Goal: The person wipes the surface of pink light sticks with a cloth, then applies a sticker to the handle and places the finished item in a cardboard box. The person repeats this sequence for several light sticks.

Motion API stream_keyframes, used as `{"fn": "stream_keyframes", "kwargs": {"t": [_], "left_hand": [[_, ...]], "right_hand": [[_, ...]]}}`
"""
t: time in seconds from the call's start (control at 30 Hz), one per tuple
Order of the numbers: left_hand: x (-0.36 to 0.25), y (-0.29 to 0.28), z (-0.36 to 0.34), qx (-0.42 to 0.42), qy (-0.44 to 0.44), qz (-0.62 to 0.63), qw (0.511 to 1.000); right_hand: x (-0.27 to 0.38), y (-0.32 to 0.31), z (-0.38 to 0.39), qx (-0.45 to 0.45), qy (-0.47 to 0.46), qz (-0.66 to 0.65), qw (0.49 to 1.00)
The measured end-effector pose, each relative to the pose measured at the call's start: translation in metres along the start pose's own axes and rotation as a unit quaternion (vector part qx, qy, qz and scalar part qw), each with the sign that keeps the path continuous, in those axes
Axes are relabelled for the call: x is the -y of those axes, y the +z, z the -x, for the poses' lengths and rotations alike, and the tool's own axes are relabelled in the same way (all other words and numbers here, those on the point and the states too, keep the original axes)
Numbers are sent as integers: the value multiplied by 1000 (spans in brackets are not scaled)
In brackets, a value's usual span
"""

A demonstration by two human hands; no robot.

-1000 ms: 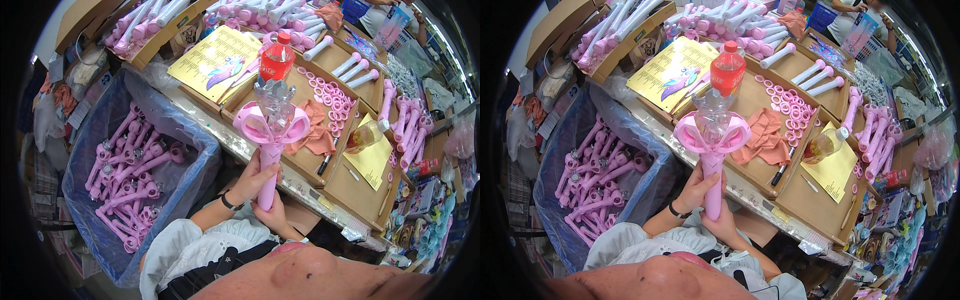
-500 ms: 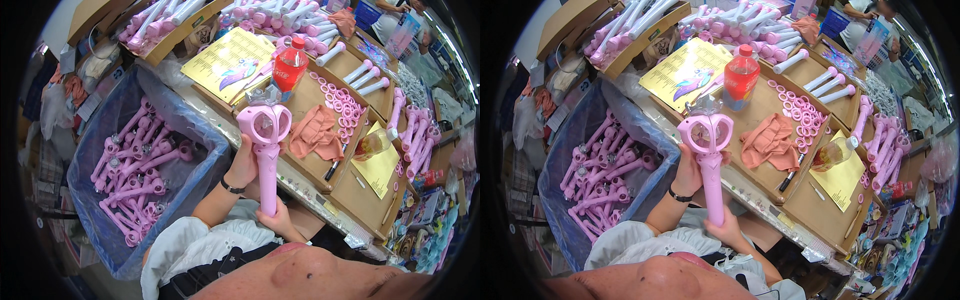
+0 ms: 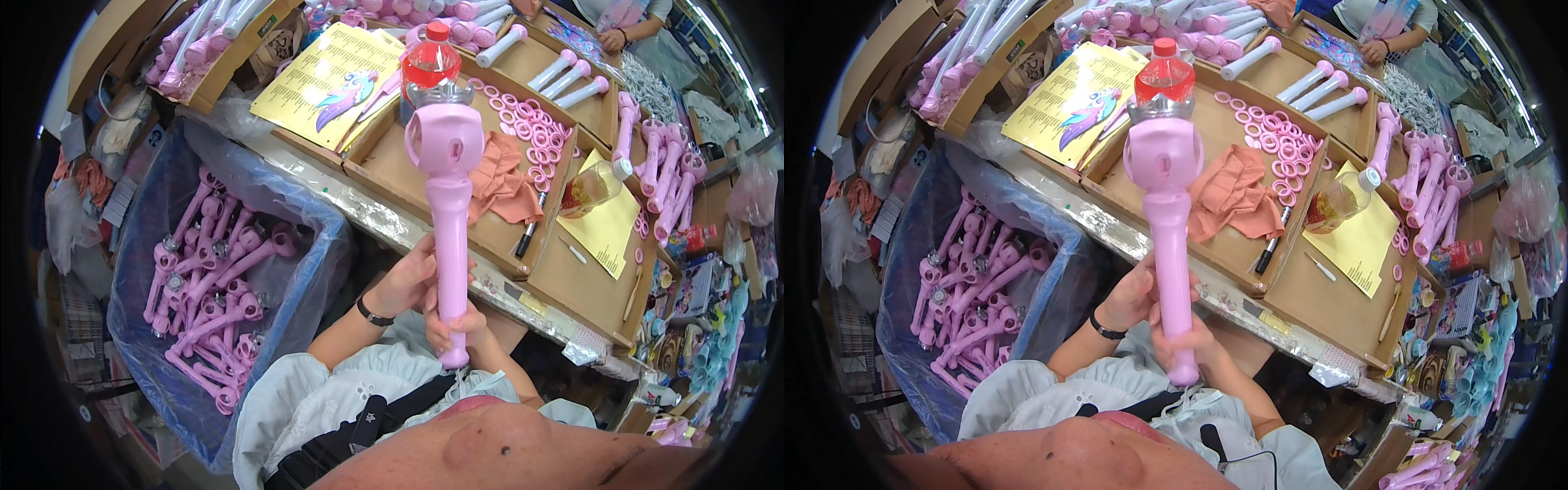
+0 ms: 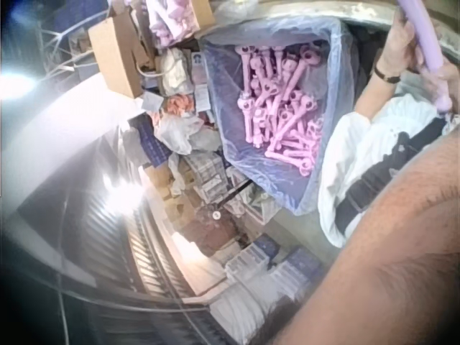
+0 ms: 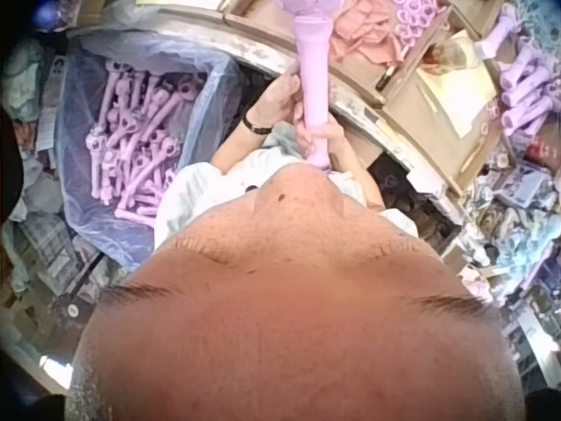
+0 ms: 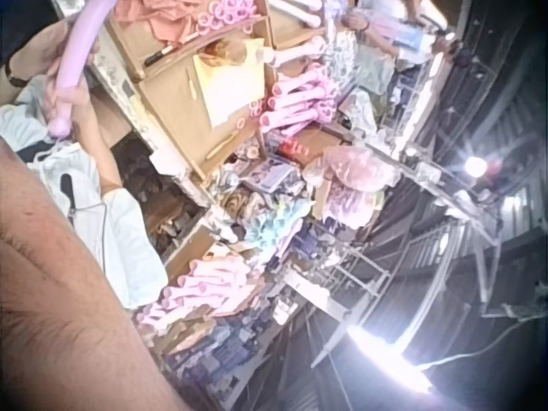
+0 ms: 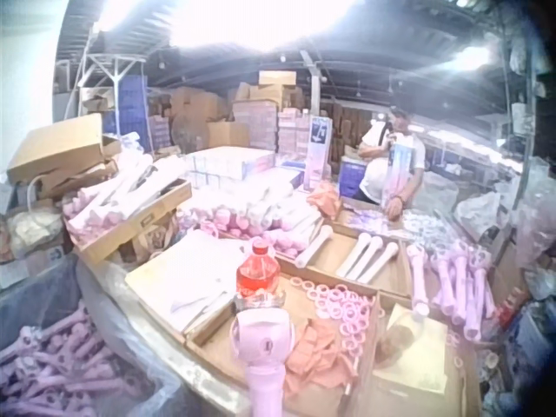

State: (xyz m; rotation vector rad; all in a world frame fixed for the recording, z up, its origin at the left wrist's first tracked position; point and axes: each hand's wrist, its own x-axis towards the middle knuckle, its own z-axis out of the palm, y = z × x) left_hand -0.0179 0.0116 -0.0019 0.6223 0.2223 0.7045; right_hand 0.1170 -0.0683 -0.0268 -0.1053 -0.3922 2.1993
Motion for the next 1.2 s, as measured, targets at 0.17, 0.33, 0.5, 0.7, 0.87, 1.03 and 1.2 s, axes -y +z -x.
{"fn": "stream_keyframes", "kwargs": {"t": [0.17,0.33,0.5,0.7,0.87,1.03,1.2], "left_hand": [[-4,4,-1,36,17,46,998],[-7,10,3,-7,-10,-38,999],[-11,13,3,-22,-18,-52,998],[-10,14,4,-21,-13,-69,997],[-12,13,3,-146,77,-237,957],[-17,7,-8,-241,222,-291,899],[-26,6,-3,-213,162,-117,956]], "right_hand": [[-2,-2,-5,51,-12,-61,997],[-2,-1,-4,40,14,-57,997],[0,-2,-3,-10,14,45,999],[-2,-6,2,-37,27,94,995],[5,0,4,-200,52,195,959],[-14,8,0,-239,-46,468,850],[-17,0,4,-215,-9,425,879]]}}
